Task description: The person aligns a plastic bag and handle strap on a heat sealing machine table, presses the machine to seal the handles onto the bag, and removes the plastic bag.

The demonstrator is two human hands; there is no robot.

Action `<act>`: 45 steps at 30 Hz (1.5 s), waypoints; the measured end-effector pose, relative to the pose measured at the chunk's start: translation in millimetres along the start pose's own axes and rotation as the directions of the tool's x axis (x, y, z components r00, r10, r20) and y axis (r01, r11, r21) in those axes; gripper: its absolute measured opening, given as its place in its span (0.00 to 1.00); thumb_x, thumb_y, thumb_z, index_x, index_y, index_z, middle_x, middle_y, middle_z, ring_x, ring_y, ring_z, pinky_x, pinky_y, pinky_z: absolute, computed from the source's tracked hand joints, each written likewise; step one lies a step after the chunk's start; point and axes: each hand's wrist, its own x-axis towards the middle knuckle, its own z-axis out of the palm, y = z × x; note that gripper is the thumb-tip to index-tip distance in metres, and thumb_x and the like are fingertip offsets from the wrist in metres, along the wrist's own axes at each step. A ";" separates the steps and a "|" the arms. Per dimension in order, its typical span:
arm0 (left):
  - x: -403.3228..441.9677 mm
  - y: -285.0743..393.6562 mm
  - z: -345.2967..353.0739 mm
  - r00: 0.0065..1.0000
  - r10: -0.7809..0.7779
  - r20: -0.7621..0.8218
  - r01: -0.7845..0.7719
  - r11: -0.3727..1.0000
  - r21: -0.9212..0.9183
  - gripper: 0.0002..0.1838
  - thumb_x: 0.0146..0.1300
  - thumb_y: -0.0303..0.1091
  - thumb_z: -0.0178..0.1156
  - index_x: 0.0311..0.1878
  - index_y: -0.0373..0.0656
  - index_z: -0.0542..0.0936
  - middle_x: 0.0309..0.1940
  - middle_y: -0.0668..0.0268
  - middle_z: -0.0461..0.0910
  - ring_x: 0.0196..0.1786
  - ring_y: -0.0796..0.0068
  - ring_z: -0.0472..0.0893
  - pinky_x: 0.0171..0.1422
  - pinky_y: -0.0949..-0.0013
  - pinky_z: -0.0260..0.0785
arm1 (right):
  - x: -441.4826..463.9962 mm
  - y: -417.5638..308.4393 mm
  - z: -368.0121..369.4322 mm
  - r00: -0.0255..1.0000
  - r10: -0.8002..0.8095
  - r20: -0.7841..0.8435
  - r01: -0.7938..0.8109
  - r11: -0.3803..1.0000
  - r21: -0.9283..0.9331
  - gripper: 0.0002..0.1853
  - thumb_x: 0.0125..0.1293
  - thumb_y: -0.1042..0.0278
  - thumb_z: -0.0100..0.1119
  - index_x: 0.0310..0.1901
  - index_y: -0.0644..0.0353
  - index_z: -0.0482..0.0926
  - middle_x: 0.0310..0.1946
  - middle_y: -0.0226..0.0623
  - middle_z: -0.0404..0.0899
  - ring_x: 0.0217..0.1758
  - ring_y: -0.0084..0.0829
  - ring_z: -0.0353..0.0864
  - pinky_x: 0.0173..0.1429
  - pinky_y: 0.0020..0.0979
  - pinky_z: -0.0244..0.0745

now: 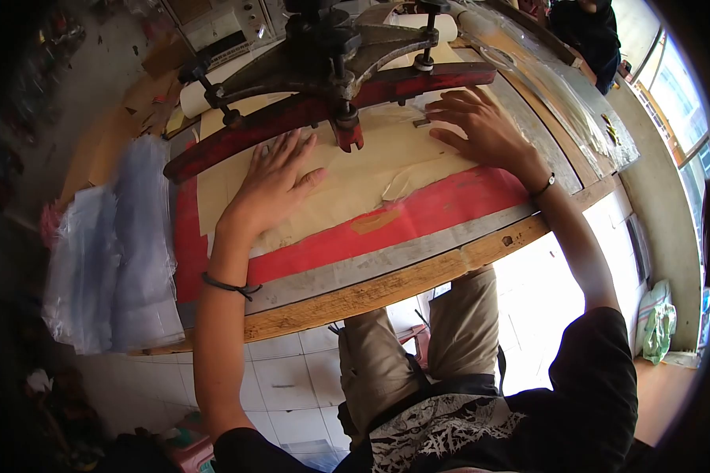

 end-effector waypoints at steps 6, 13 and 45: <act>-0.4 -4.0 5.1 0.999 0.012 -0.034 -0.012 1.000 -0.013 0.36 0.77 0.58 0.41 0.81 0.55 0.51 0.82 0.54 0.43 0.84 0.57 0.41 0.85 0.54 0.30 | -2.7 0.3 2.0 1.000 0.002 -0.012 -0.002 1.000 0.010 0.21 0.73 0.50 0.56 0.57 0.55 0.82 0.64 0.36 0.77 0.71 0.39 0.69 0.78 0.44 0.55; 1.2 -3.8 4.0 1.000 0.004 -0.025 -0.004 1.000 0.003 0.36 0.77 0.58 0.41 0.81 0.54 0.52 0.82 0.53 0.44 0.84 0.55 0.42 0.85 0.53 0.30 | 0.8 6.3 2.0 0.998 -0.058 -0.003 0.058 0.991 0.117 0.23 0.71 0.50 0.58 0.56 0.59 0.83 0.62 0.39 0.78 0.68 0.40 0.71 0.76 0.43 0.60; -5.8 20.8 -7.4 0.971 0.117 -0.208 -0.117 0.993 0.013 0.29 0.72 0.48 0.56 0.67 0.36 0.73 0.70 0.56 0.71 0.73 0.55 0.68 0.76 0.60 0.61 | -2.1 11.1 6.7 0.993 -0.094 -0.078 0.106 0.978 0.179 0.19 0.70 0.55 0.59 0.52 0.61 0.85 0.47 0.45 0.81 0.51 0.44 0.80 0.59 0.40 0.75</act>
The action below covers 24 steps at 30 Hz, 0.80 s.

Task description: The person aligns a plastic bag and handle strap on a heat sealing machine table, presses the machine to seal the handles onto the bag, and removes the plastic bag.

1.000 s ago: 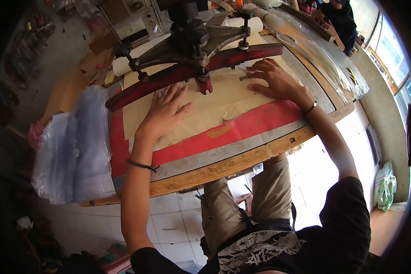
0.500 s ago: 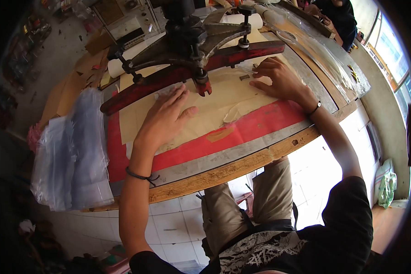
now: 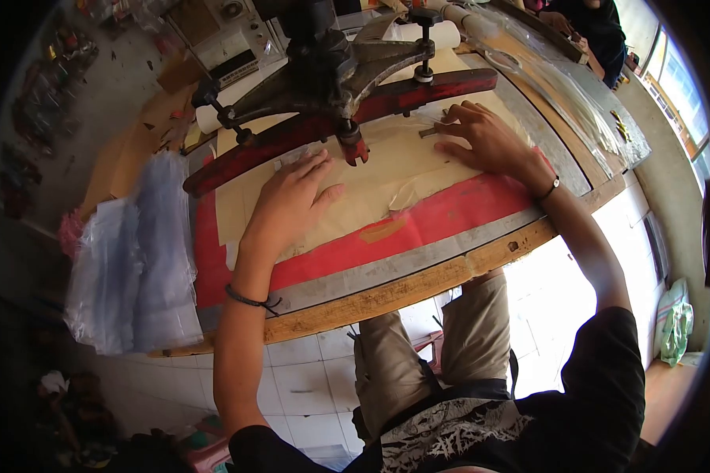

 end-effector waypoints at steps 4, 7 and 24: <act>1.0 11.2 -4.2 1.000 0.001 0.026 0.001 0.997 -0.078 0.28 0.72 0.47 0.56 0.65 0.35 0.74 0.67 0.53 0.73 0.71 0.52 0.70 0.74 0.58 0.62 | -4.3 -3.8 -2.9 0.997 0.069 0.018 -0.070 0.996 0.056 0.19 0.70 0.56 0.60 0.50 0.63 0.85 0.49 0.48 0.82 0.49 0.49 0.83 0.56 0.41 0.78; 0.9 14.2 0.4 0.998 0.046 -0.034 -0.049 0.995 -0.085 0.27 0.72 0.46 0.56 0.66 0.35 0.74 0.68 0.51 0.72 0.71 0.50 0.69 0.74 0.58 0.62 | -3.5 -4.4 -4.1 0.994 0.104 0.029 -0.105 0.993 0.054 0.18 0.70 0.55 0.60 0.48 0.63 0.86 0.49 0.47 0.83 0.46 0.49 0.85 0.54 0.41 0.80; 4.0 23.3 -1.8 1.000 0.016 0.011 -0.014 0.992 -0.124 0.30 0.73 0.48 0.54 0.70 0.37 0.70 0.70 0.54 0.69 0.72 0.53 0.68 0.76 0.57 0.60 | -5.3 -5.3 2.1 0.972 0.234 0.009 -0.231 0.965 -0.123 0.22 0.74 0.48 0.53 0.57 0.53 0.84 0.32 0.47 0.84 0.31 0.45 0.83 0.39 0.43 0.76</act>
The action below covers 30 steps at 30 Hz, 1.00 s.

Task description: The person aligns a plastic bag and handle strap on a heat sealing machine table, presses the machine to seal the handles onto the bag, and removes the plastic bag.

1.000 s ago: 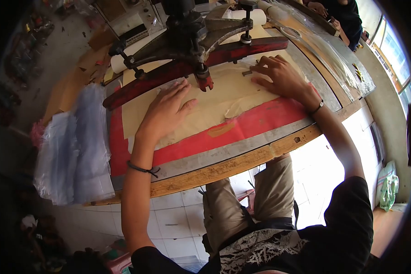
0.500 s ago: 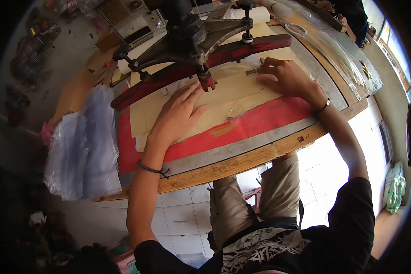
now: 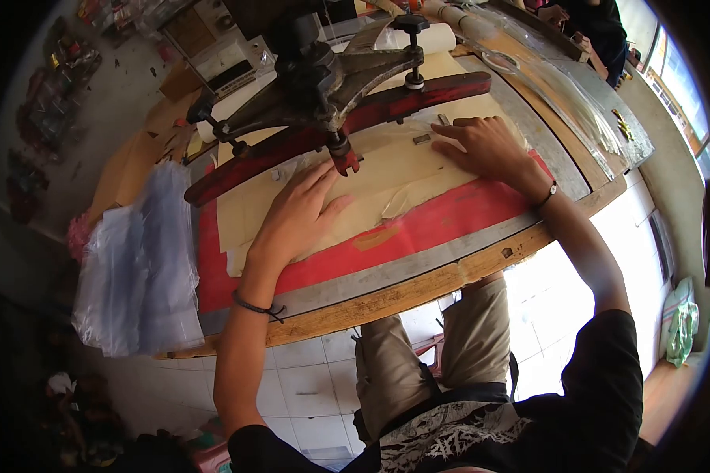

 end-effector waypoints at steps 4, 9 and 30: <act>-1.4 -5.9 3.5 0.999 0.028 -0.018 -0.028 1.000 0.014 0.30 0.73 0.48 0.54 0.70 0.37 0.69 0.71 0.55 0.68 0.72 0.54 0.67 0.77 0.57 0.60 | 2.8 -4.4 -4.4 0.995 0.077 0.058 -0.074 0.996 -0.040 0.22 0.74 0.47 0.53 0.56 0.53 0.85 0.20 0.45 0.81 0.28 0.46 0.82 0.38 0.43 0.75; -7.4 -11.6 -3.1 0.999 -0.031 0.008 0.030 0.995 0.094 0.34 0.74 0.50 0.53 0.70 0.30 0.67 0.74 0.50 0.64 0.75 0.54 0.65 0.78 0.59 0.58 | 2.9 -9.7 -7.5 0.995 0.063 0.081 -0.066 0.997 0.042 0.21 0.72 0.50 0.56 0.54 0.56 0.85 0.27 0.46 0.82 0.32 0.44 0.82 0.41 0.42 0.76; -13.6 -18.9 13.7 0.983 -0.173 -0.060 0.183 0.948 0.261 0.34 0.74 0.57 0.48 0.73 0.41 0.67 0.74 0.49 0.63 0.74 0.46 0.65 0.80 0.49 0.51 | 3.1 -19.0 -7.1 0.996 -0.079 0.033 0.077 0.996 0.040 0.21 0.70 0.57 0.61 0.55 0.66 0.81 0.59 0.48 0.79 0.64 0.46 0.75 0.72 0.41 0.65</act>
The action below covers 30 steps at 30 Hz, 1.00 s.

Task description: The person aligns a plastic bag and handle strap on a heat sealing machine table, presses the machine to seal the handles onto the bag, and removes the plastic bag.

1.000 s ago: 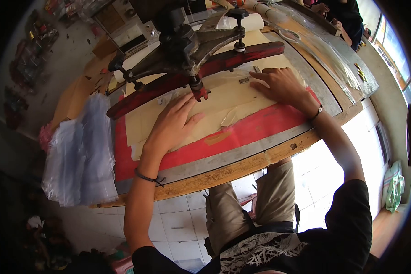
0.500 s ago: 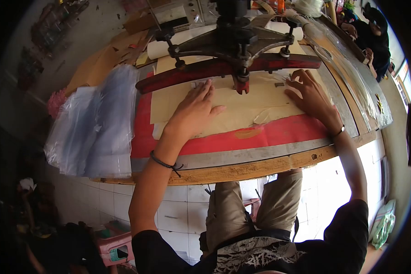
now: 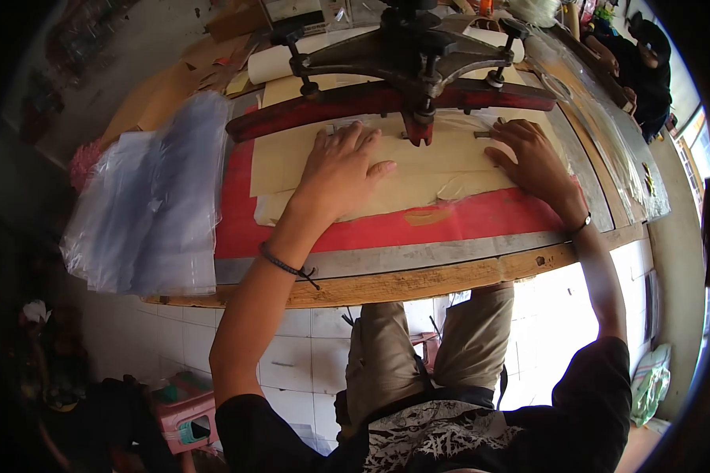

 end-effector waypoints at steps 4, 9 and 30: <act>4.7 5.6 1.3 0.997 0.063 -0.053 -0.062 0.998 0.015 0.32 0.75 0.56 0.46 0.70 0.40 0.70 0.71 0.51 0.67 0.71 0.47 0.68 0.78 0.43 0.53 | -0.9 -2.9 1.1 1.000 0.020 -0.018 -0.020 1.000 -0.019 0.22 0.71 0.53 0.58 0.58 0.60 0.81 0.57 0.44 0.79 0.64 0.43 0.74 0.72 0.41 0.64; 9.8 12.2 9.9 0.984 0.107 -0.144 -0.100 0.994 0.053 0.27 0.74 0.52 0.49 0.66 0.42 0.73 0.69 0.54 0.70 0.67 0.46 0.71 0.73 0.45 0.60 | 1.2 -8.1 -6.3 1.000 0.009 -0.005 -0.009 1.000 -0.030 0.21 0.73 0.50 0.55 0.59 0.54 0.80 0.57 0.40 0.78 0.64 0.41 0.73 0.72 0.42 0.62; 21.4 24.4 22.1 0.947 0.092 -0.309 -0.127 0.988 -0.093 0.22 0.71 0.44 0.55 0.58 0.36 0.76 0.61 0.52 0.74 0.63 0.46 0.74 0.67 0.51 0.67 | 17.4 -11.2 6.0 0.997 -0.068 -0.030 0.069 0.998 0.004 0.16 0.73 0.56 0.56 0.51 0.60 0.80 0.49 0.41 0.78 0.58 0.42 0.76 0.68 0.41 0.64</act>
